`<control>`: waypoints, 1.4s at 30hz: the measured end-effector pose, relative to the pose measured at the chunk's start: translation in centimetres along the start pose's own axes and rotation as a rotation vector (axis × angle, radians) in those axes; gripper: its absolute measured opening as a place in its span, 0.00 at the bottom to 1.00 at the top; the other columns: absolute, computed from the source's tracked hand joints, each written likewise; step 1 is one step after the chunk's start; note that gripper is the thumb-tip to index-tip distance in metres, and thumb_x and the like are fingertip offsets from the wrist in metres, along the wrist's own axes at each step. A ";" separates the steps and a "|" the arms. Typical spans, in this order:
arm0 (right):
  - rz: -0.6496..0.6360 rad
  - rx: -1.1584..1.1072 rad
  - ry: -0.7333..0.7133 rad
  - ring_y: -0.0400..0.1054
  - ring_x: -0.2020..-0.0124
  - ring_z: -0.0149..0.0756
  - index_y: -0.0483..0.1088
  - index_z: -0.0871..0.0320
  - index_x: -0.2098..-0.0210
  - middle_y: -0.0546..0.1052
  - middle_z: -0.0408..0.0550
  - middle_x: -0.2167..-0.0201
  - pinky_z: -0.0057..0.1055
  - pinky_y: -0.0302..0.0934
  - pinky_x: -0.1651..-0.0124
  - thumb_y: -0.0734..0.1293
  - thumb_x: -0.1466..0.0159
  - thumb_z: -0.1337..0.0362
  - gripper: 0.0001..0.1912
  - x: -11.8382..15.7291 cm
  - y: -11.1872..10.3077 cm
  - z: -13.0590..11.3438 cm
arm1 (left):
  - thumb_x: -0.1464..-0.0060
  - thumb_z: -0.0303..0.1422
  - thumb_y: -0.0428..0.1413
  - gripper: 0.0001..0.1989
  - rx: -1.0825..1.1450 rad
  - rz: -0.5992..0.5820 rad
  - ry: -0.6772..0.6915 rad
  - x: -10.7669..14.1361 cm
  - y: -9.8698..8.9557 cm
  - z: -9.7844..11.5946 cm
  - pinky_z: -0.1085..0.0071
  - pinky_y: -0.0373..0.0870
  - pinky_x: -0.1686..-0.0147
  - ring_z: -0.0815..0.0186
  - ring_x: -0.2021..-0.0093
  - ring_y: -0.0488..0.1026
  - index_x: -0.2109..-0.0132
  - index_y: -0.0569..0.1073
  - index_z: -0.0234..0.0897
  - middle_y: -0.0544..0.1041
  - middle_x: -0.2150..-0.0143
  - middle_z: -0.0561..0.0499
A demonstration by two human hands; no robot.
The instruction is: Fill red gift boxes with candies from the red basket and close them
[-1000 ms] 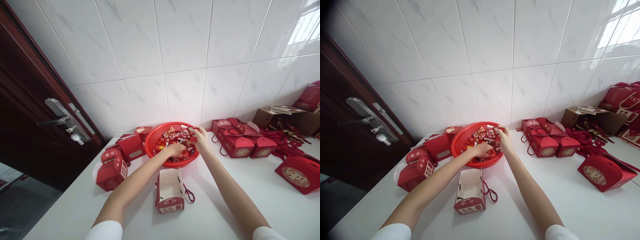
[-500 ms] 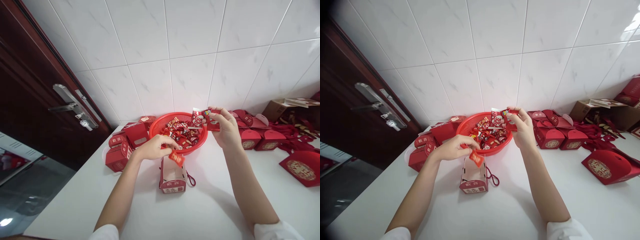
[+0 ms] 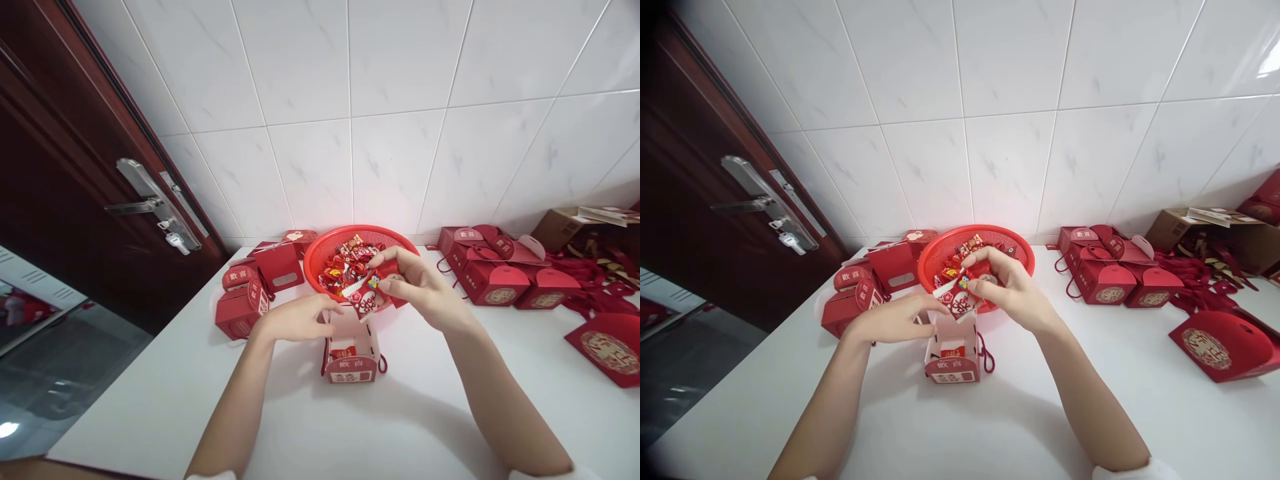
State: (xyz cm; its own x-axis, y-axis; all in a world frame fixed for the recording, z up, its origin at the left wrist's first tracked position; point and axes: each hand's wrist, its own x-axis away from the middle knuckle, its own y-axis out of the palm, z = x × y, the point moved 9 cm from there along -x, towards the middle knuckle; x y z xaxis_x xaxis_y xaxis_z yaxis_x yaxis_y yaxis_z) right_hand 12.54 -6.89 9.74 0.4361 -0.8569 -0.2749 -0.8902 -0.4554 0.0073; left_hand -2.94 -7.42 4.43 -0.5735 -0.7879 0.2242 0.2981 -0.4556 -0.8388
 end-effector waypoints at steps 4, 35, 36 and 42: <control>-0.151 0.190 0.011 0.67 0.75 0.28 0.71 0.55 0.58 0.73 0.42 0.68 0.26 0.64 0.72 0.70 0.38 0.63 0.08 0.0 1.8 0.6 | 0.51 0.29 0.56 0.17 0.115 -0.097 0.098 -1.1 0.9 0.4 0.74 0.70 0.61 0.63 0.58 0.75 0.52 0.77 0.38 0.78 0.52 0.50; -0.203 0.555 -0.068 0.75 0.61 0.37 0.77 0.54 0.63 0.82 0.45 0.63 0.32 0.68 0.58 0.67 0.35 0.64 0.06 0.0 3.1 1.2 | 0.53 0.29 0.58 0.29 0.134 -0.172 0.145 -1.6 1.2 -0.2 0.73 0.72 0.59 0.61 0.53 0.75 0.41 0.74 0.40 0.76 0.44 0.48; -0.171 0.564 -0.073 0.76 0.60 0.38 0.77 0.54 0.63 0.82 0.46 0.62 0.32 0.68 0.58 0.66 0.34 0.63 0.06 0.2 2.4 0.7 | 0.52 0.29 0.58 0.29 0.134 -0.172 0.145 -1.5 1.3 -0.2 0.73 0.72 0.58 0.61 0.52 0.75 0.40 0.73 0.41 0.75 0.43 0.47; -0.154 0.768 -0.021 0.74 0.70 0.36 0.77 0.52 0.63 0.81 0.44 0.68 0.30 0.65 0.68 0.68 0.35 0.59 0.06 1.7 -0.2 -0.5 | 0.47 0.35 0.61 0.28 0.139 -0.136 0.163 -1.4 1.0 0.4 0.73 0.72 0.56 0.60 0.48 0.75 0.38 0.73 0.43 0.76 0.42 0.48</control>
State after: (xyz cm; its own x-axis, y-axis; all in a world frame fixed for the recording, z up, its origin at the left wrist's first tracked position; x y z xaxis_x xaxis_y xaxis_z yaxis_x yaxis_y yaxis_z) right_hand 13.53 -8.32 9.75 0.5667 -0.7890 -0.2373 -0.6649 -0.2678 -0.6973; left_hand -1.49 -6.98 3.47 -0.7273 -0.6437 0.2379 0.3058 -0.6144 -0.7273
